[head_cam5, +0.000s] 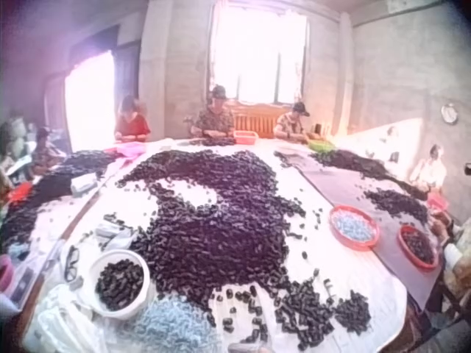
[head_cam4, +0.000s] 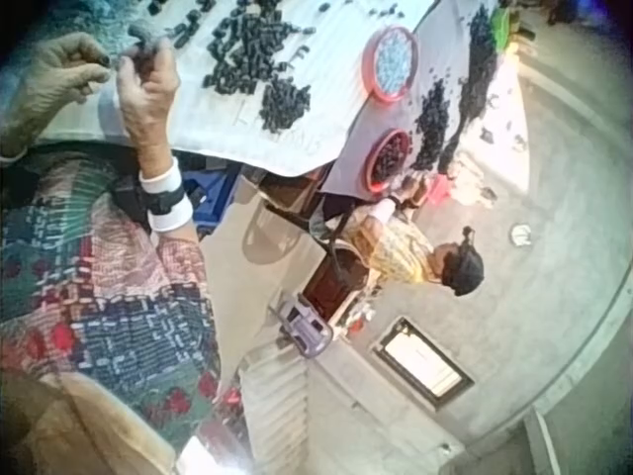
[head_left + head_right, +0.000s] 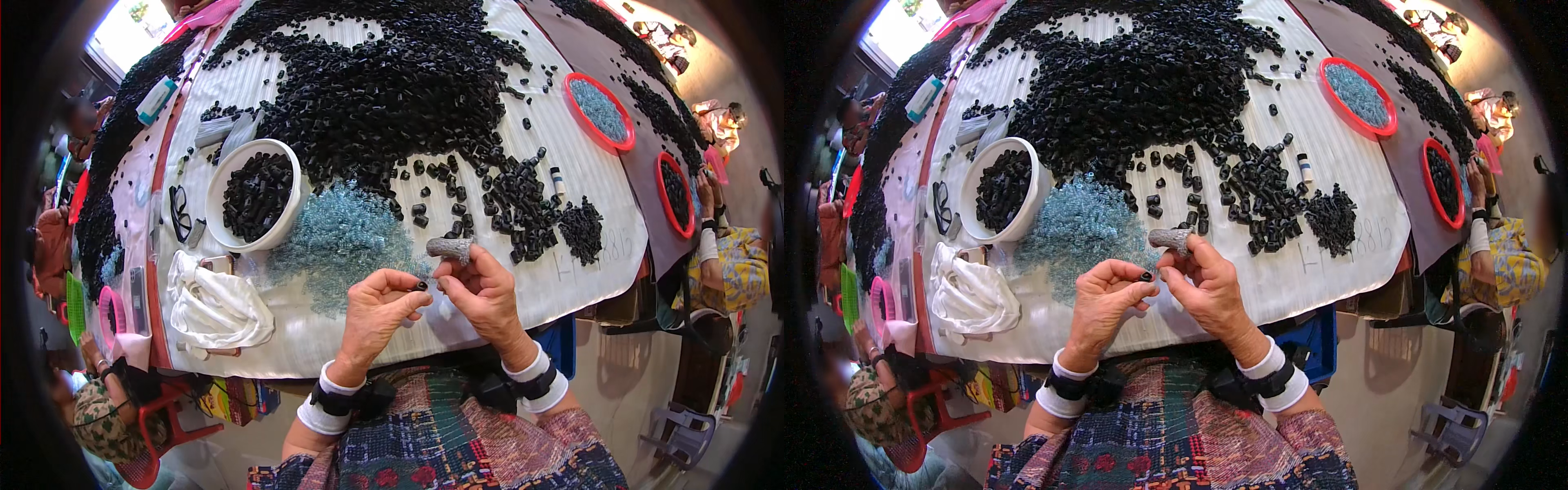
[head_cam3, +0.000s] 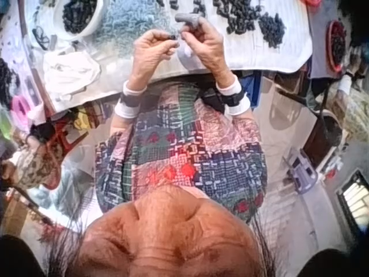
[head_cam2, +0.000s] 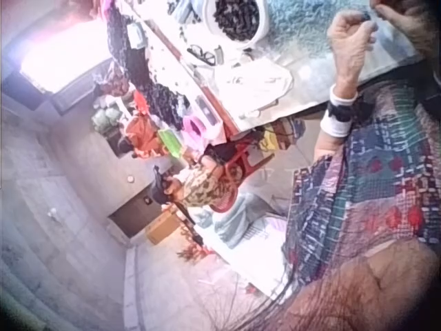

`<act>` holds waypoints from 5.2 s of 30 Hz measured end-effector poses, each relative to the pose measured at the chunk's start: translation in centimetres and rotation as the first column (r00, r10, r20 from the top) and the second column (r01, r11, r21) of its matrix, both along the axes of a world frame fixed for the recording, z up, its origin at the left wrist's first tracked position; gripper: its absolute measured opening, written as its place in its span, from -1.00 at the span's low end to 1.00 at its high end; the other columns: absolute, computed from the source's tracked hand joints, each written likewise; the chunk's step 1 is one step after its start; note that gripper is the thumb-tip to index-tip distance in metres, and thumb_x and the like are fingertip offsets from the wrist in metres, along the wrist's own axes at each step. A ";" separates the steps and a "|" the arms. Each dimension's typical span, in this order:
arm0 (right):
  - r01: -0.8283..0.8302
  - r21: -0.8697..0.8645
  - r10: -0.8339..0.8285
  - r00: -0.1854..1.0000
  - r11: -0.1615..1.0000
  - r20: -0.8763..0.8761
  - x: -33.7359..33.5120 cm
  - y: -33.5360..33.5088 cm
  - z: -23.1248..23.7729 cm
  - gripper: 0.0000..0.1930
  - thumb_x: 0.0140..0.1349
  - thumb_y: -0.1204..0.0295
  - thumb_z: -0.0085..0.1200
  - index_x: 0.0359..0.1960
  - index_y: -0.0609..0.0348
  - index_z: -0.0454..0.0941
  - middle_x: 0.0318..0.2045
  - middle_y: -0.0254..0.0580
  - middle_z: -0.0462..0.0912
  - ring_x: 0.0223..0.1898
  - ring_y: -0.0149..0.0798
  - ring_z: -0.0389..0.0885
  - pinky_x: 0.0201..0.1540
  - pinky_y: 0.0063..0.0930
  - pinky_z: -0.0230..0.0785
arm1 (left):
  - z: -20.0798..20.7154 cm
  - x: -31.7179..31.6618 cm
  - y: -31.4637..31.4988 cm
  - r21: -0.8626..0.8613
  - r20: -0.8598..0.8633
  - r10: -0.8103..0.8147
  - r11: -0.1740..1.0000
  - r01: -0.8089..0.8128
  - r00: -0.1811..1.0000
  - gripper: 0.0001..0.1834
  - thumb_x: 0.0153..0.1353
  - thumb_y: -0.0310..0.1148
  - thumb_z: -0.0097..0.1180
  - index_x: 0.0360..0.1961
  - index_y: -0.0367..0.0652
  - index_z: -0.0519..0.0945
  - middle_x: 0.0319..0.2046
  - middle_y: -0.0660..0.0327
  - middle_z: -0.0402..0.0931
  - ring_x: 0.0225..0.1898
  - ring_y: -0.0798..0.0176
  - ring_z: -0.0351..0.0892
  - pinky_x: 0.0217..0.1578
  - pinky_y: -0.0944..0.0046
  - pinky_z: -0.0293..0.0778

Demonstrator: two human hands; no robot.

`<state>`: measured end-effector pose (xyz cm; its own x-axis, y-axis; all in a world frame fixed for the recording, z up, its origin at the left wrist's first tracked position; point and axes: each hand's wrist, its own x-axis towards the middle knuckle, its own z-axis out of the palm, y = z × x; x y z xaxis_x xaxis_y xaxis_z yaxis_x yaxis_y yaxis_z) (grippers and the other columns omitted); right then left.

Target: Sorting and preparing small black plastic shoe components on a large workspace table.

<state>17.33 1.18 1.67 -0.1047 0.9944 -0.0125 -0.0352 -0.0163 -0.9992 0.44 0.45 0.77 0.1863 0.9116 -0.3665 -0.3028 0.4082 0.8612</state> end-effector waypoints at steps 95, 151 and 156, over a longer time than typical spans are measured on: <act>-0.159 0.480 -0.170 0.802 0.863 0.572 -1.0 0.5 0.0 -0.80 -0.11 0.69 0.18 -0.42 0.26 0.49 -0.55 -0.12 0.47 -0.49 -0.10 0.49 -0.46 -0.34 0.36 | -2.8 0.0 -0.4 0.059 0.165 -0.017 0.998 0.007 0.986 -0.79 0.14 -0.57 0.16 -0.17 -0.35 0.52 -0.34 0.18 0.59 -0.34 0.40 0.60 -0.33 0.47 0.53; -0.289 0.539 -0.197 0.714 0.791 0.671 -2.2 -0.1 -0.3 -0.71 -0.18 0.50 0.28 -0.42 0.27 0.43 -0.43 -0.05 0.39 -0.41 -0.04 0.41 -0.39 -0.26 0.34 | -1.5 -0.5 0.4 -0.004 0.121 -0.007 1.000 0.007 0.993 -0.93 0.10 -0.55 0.11 -0.39 -0.36 0.57 -0.46 0.21 0.59 -0.41 0.46 0.54 -0.37 0.51 0.46; -0.302 0.563 -0.233 0.688 0.769 0.687 -2.1 -0.1 -0.5 -0.71 -0.19 0.51 0.29 -0.45 0.26 0.42 -0.49 -0.09 0.37 -0.46 -0.06 0.40 -0.45 -0.30 0.33 | -1.6 -0.7 0.4 -0.010 0.056 -0.044 0.999 0.044 0.997 -0.91 0.11 -0.54 0.12 -0.37 -0.35 0.58 -0.46 0.24 0.58 -0.43 0.50 0.51 -0.41 0.54 0.41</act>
<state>15.23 1.08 1.19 -0.3642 0.7966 0.4824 0.6399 0.5904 -0.4919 -0.24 0.82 -0.84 0.2464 0.8980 -0.3646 -0.3313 0.4316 0.8390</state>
